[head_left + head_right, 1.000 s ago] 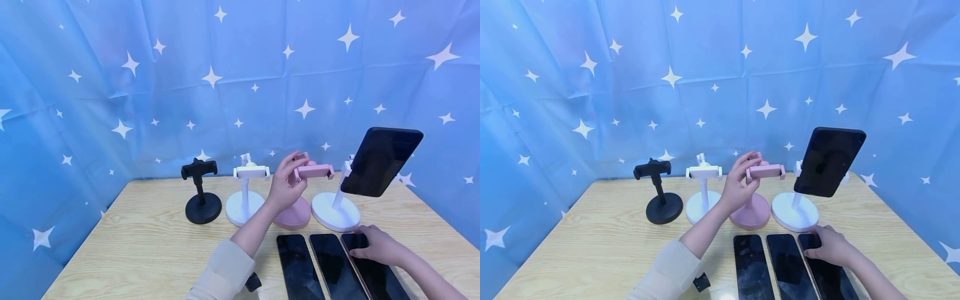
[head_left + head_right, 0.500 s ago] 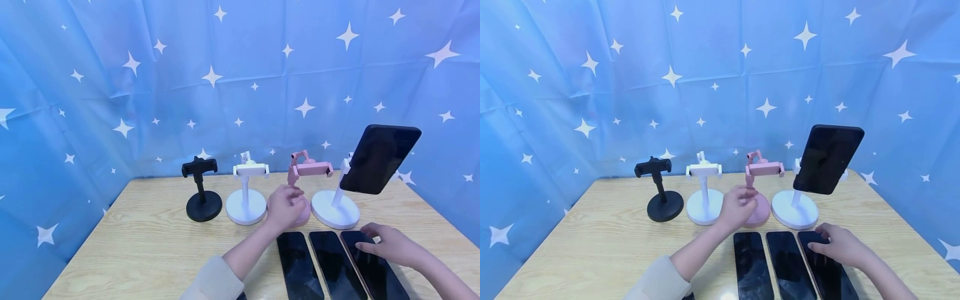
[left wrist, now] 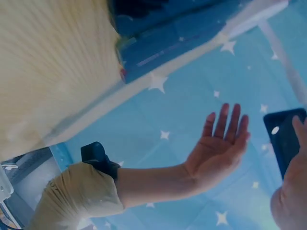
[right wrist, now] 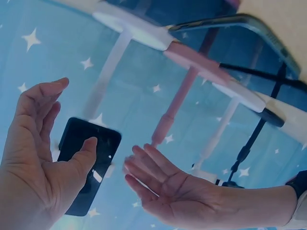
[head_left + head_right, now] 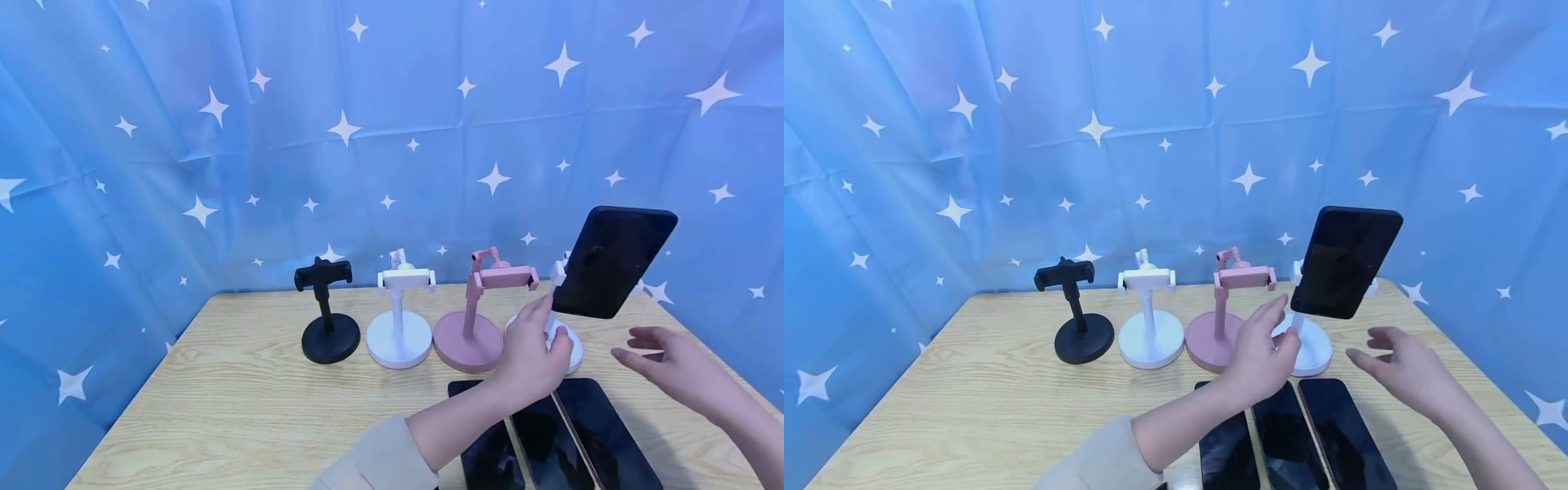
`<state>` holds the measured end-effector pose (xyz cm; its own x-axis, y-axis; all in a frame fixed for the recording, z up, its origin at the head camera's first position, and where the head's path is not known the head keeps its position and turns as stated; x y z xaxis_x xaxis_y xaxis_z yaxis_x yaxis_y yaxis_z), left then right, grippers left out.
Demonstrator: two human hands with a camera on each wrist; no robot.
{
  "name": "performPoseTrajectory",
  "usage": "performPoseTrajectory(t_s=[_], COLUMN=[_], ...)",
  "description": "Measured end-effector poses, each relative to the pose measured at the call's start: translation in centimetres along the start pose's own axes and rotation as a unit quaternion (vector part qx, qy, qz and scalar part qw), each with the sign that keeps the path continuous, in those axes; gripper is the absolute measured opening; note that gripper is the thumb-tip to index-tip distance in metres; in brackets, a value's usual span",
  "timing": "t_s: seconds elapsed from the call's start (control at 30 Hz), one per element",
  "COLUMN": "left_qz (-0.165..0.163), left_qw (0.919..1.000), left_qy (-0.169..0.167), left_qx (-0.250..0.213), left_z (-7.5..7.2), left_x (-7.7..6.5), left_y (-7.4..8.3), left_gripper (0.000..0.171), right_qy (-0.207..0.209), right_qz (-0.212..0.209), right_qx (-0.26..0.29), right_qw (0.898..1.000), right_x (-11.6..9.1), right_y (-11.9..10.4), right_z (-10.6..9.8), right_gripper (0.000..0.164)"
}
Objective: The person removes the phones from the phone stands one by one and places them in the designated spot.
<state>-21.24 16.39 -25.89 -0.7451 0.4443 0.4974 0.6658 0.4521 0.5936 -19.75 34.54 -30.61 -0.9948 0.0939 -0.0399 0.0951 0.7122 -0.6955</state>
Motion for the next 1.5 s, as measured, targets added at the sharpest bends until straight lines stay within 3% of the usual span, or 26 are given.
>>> performPoseTrajectory(t_s=[0.1,0.23,0.57,0.77,1.1,1.3,1.5], left_qz=[-0.013,-0.034,-0.096,-0.120,-0.115,-0.107,-0.105], left_qw=[0.9998,0.9993,0.9925,0.9914,0.9918,0.9926,0.9925], left_qy=[0.012,0.015,-0.011,-0.003,0.035,0.041,0.054], left_qx=[0.011,-0.010,-0.075,-0.052,-0.044,-0.040,-0.031], left_z=[0.1,0.4,1.9,2.5,2.7,2.7,2.5], left_x=[0.8,1.4,2.6,3.3,4.1,4.3,4.5], left_y=[0.5,0.7,0.7,0.6,0.4,0.3,0.1], left_gripper=[0.048,0.053,0.061,0.062,0.058,0.056,0.052], right_qy=[0.036,0.067,0.084,0.095,0.123,0.155,0.160], right_qz=[-0.015,-0.039,-0.078,-0.140,-0.196,-0.201,-0.204], right_qx=[0.008,0.027,0.090,0.129,0.137,0.101,0.093], right_qw=[0.999,0.997,0.989,0.977,0.963,0.962,0.961], right_x=[0.1,0.2,1.0,1.5,1.8,1.7,1.7], right_y=[-0.4,-1.0,-2.1,-2.9,-3.5,-3.9,-3.9], right_z=[-1.0,-1.8,-2.9,-3.1,-3.5,-3.8,-3.9], right_gripper=[0.074,0.073,0.069,0.059,0.048,0.042,0.037])
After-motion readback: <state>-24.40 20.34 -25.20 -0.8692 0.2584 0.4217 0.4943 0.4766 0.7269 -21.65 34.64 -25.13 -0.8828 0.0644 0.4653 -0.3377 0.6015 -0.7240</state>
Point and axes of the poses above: each hand's wrist, its own x-axis towards the middle knuckle, its own z-axis out of the palm, y = z × x, the point moved 9 cm from there along x, towards the middle knuckle, and after that the axes turned 15 degrees about x, right-handed, at the moved point
